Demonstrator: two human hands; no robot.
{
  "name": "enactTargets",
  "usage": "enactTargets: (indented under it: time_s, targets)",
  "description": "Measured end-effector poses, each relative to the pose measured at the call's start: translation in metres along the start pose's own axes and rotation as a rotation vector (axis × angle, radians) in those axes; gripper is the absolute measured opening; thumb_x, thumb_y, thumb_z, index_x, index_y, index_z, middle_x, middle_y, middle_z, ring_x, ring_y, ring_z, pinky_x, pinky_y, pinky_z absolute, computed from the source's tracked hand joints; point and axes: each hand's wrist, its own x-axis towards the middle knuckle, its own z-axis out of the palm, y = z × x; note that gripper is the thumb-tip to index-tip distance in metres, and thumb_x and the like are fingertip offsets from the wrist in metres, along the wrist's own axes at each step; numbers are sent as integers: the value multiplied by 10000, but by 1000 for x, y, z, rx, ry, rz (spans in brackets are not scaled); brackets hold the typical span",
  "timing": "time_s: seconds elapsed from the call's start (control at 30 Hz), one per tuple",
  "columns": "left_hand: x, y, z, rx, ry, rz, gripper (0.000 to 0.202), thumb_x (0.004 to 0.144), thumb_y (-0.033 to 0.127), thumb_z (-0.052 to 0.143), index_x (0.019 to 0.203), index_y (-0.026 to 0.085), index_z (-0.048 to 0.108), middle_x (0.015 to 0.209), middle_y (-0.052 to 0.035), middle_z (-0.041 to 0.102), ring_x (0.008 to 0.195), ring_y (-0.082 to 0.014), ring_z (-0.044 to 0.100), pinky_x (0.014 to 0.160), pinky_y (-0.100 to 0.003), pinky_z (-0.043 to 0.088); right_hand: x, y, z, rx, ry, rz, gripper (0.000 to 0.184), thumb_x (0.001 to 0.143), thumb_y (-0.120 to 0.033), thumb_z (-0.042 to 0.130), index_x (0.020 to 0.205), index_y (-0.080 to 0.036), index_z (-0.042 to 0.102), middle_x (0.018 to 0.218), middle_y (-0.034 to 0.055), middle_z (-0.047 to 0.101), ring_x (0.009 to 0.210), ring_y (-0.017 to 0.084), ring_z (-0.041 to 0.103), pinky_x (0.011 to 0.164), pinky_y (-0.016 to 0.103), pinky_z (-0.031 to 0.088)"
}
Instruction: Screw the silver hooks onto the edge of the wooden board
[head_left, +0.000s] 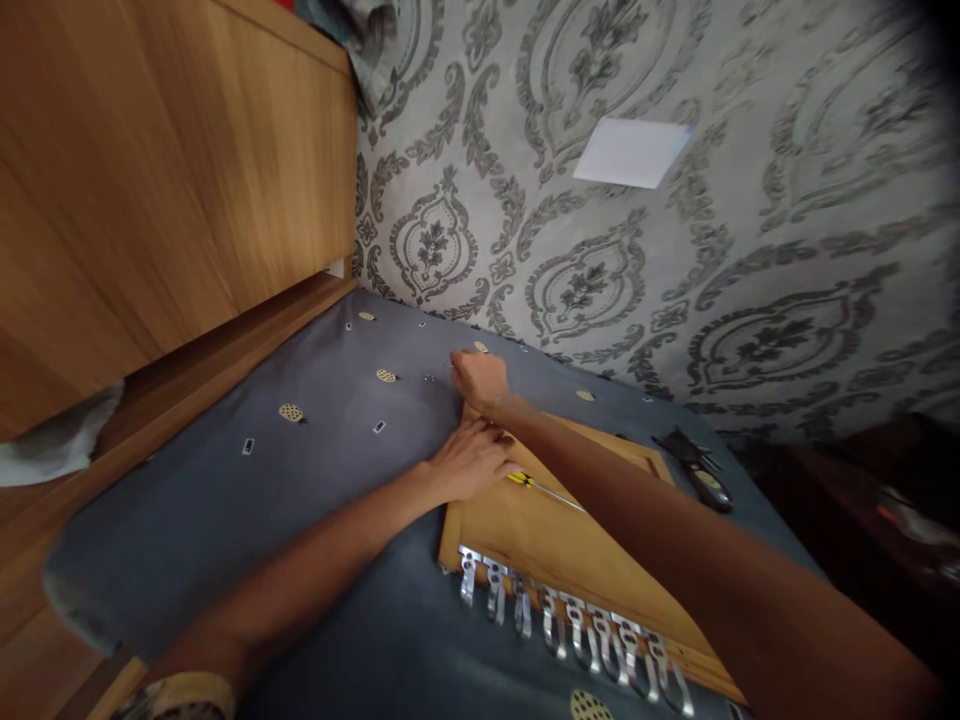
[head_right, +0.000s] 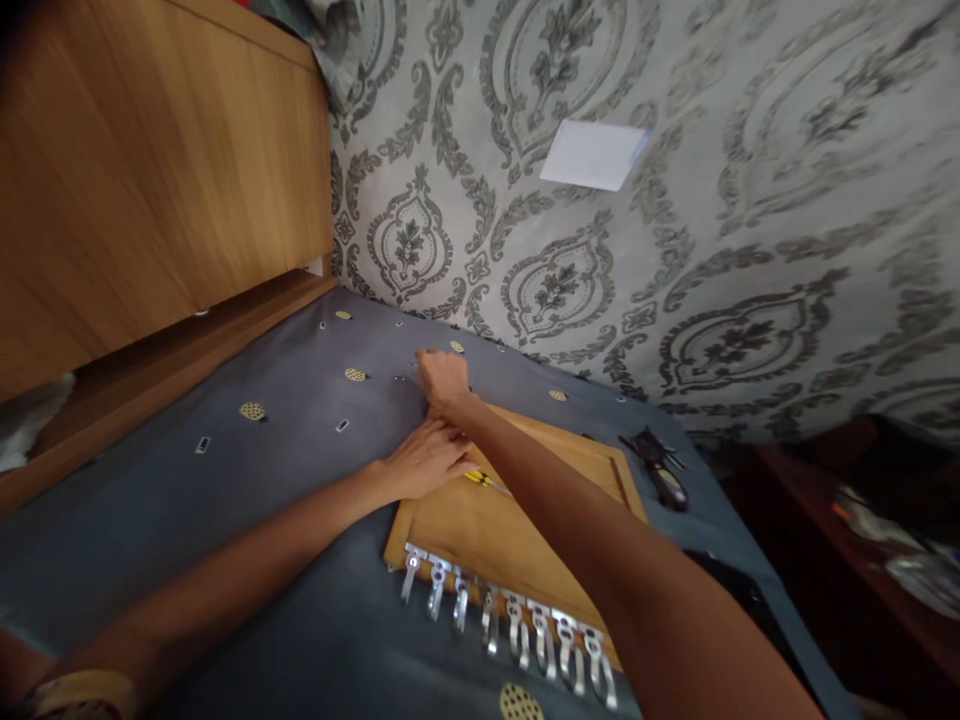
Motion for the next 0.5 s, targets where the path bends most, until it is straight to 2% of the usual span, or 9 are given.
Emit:
enactTargets:
  time_s: [0.17, 0.3, 0.33, 0.4, 0.47, 0.5]
  targets:
    - [-1, -1, -1, -26, 24, -1, 302, 978, 387, 557, 974, 108, 671, 1103, -127, 682, 1164, -261, 599, 1049, -417, 478, -14, 9, -7, 304, 45, 98, 358, 966, -375, 620, 1277, -198, 600, 1304, 100, 616, 1087, 235, 641, 906, 458, 563]
    - [-3, -3, 0, -80, 46, -2, 236, 965, 346, 598, 1001, 121, 658, 1082, -82, 675, 1111, -217, 627, 1013, -454, 510, -46, 21, -9, 657, -26, 155, 364, 959, -379, 631, 1263, -181, 605, 1264, 92, 634, 1051, 232, 655, 873, 444, 575]
    - [-3, -4, 0, -102, 51, 1, 231, 959, 339, 608, 1039, 128, 654, 1120, -80, 668, 1112, -213, 628, 1007, -459, 517, -59, 26, -9, 752, -46, 165, 326, 959, -379, 631, 1210, -170, 626, 1188, 79, 662, 976, 206, 670, 821, 406, 586]
    - [-3, -6, -1, -159, 65, 3, 260, 957, 342, 611, 1114, 137, 640, 1180, -88, 650, 1120, -216, 626, 991, -456, 530, -91, 36, -12, 939, -57, 178, 204, 925, -344, 650, 949, -144, 681, 871, 34, 707, 692, 134, 652, 660, 297, 557]
    - [-2, -8, -4, -228, 75, 1, 278, 955, 359, 612, 1117, 134, 635, 1154, -83, 653, 1068, -205, 639, 952, -436, 545, -129, 47, -15, 1107, -47, 198, 192, 838, -340, 700, 768, -165, 663, 664, -6, 663, 520, 89, 564, 553, 241, 488]
    - [-1, -8, -8, -262, 84, -13, 237, 964, 342, 595, 1066, 133, 641, 1099, -75, 664, 1042, -196, 641, 949, -427, 540, -148, 53, -18, 1184, -31, 214, 209, 796, -363, 717, 724, -179, 648, 625, -16, 653, 473, 76, 524, 513, 231, 454]
